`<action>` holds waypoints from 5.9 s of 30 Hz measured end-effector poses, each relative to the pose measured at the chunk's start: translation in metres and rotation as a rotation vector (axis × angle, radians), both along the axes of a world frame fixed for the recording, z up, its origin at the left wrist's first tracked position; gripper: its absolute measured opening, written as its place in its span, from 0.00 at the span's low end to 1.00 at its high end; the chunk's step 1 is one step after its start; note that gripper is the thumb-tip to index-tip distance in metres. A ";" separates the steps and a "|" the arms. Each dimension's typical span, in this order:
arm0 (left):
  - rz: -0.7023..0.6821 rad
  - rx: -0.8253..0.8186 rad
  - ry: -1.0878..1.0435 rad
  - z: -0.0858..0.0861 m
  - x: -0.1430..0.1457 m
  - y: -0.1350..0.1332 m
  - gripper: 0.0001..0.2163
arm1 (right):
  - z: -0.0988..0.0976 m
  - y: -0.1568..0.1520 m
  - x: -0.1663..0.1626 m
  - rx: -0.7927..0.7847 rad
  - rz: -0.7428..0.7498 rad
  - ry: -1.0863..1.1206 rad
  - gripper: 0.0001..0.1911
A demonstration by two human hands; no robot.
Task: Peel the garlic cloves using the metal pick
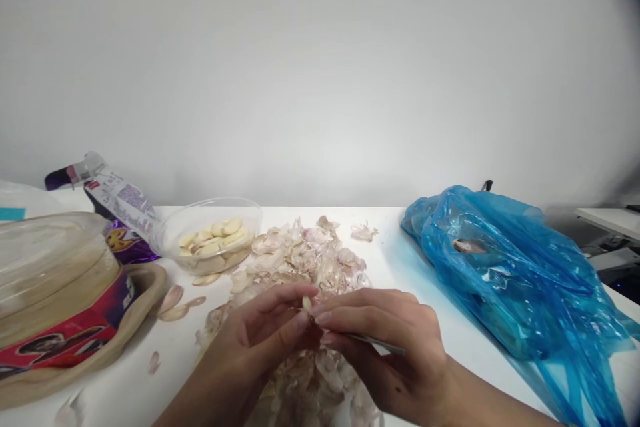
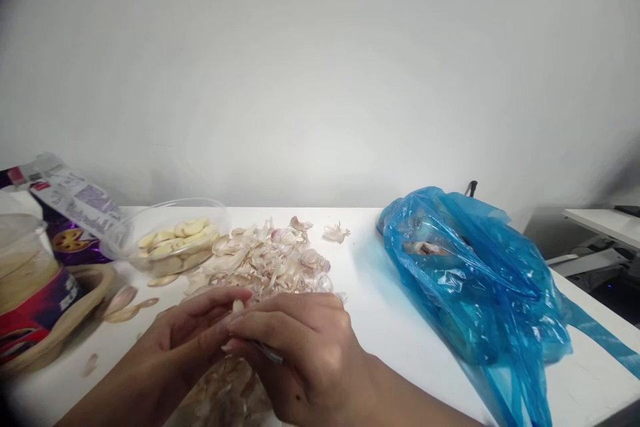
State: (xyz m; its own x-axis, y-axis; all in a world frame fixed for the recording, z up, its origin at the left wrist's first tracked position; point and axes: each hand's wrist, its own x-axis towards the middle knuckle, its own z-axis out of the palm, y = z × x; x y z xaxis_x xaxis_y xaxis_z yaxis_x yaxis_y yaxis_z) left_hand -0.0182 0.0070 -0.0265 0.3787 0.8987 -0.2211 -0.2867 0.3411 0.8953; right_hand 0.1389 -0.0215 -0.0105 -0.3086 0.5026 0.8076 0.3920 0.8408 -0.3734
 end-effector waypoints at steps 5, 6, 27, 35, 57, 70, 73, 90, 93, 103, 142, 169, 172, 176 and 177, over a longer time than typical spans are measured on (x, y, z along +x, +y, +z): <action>0.010 -0.042 -0.014 0.004 0.000 -0.001 0.09 | -0.001 -0.001 0.001 -0.016 -0.004 -0.002 0.09; 0.001 -0.047 -0.027 0.004 -0.001 -0.001 0.08 | -0.001 -0.001 0.001 -0.018 0.002 0.004 0.09; -0.015 -0.045 -0.059 0.001 -0.003 0.003 0.09 | -0.004 -0.001 0.003 0.033 -0.024 0.108 0.12; -0.017 -0.054 -0.049 0.000 -0.005 0.004 0.11 | -0.005 0.000 0.004 0.036 -0.011 0.108 0.11; -0.034 -0.059 -0.083 -0.007 -0.008 0.005 0.13 | -0.007 0.001 0.003 0.042 -0.007 0.063 0.10; -0.065 -0.074 -0.066 -0.007 -0.007 0.005 0.12 | -0.007 0.000 0.003 0.021 -0.007 0.007 0.09; -0.071 -0.070 -0.058 -0.007 -0.006 0.005 0.13 | -0.008 0.000 0.004 0.023 -0.011 0.002 0.09; -0.056 -0.068 -0.025 0.003 0.000 0.002 0.10 | -0.003 -0.002 0.001 0.024 -0.004 0.008 0.09; -0.072 -0.054 -0.023 0.002 0.000 0.003 0.09 | -0.003 -0.003 0.002 0.021 -0.003 0.005 0.09; -0.091 -0.028 -0.033 -0.003 0.000 0.004 0.10 | -0.004 -0.002 0.002 -0.010 0.001 -0.015 0.09; -0.088 -0.053 -0.029 -0.003 0.000 0.003 0.09 | -0.006 -0.003 0.002 -0.026 -0.038 -0.070 0.07; -0.068 -0.123 -0.085 0.004 -0.003 0.003 0.10 | 0.003 -0.007 0.004 0.043 -0.024 0.087 0.09; -0.058 -0.111 -0.111 0.005 -0.003 0.003 0.10 | 0.005 -0.007 0.005 0.055 -0.053 0.118 0.09; -0.043 -0.105 -0.141 0.006 -0.003 0.001 0.10 | 0.005 -0.007 0.004 0.080 -0.098 0.156 0.08; -0.041 -0.105 -0.147 0.006 -0.002 0.001 0.10 | 0.005 -0.007 0.003 0.081 -0.106 0.163 0.08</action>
State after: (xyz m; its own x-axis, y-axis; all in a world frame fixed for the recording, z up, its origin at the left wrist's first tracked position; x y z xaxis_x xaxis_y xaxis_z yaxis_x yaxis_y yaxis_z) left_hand -0.0206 0.0079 -0.0204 0.4500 0.8565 -0.2528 -0.3953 0.4449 0.8036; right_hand 0.1420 -0.0289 -0.0053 -0.1191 0.4563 0.8818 0.4194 0.8281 -0.3719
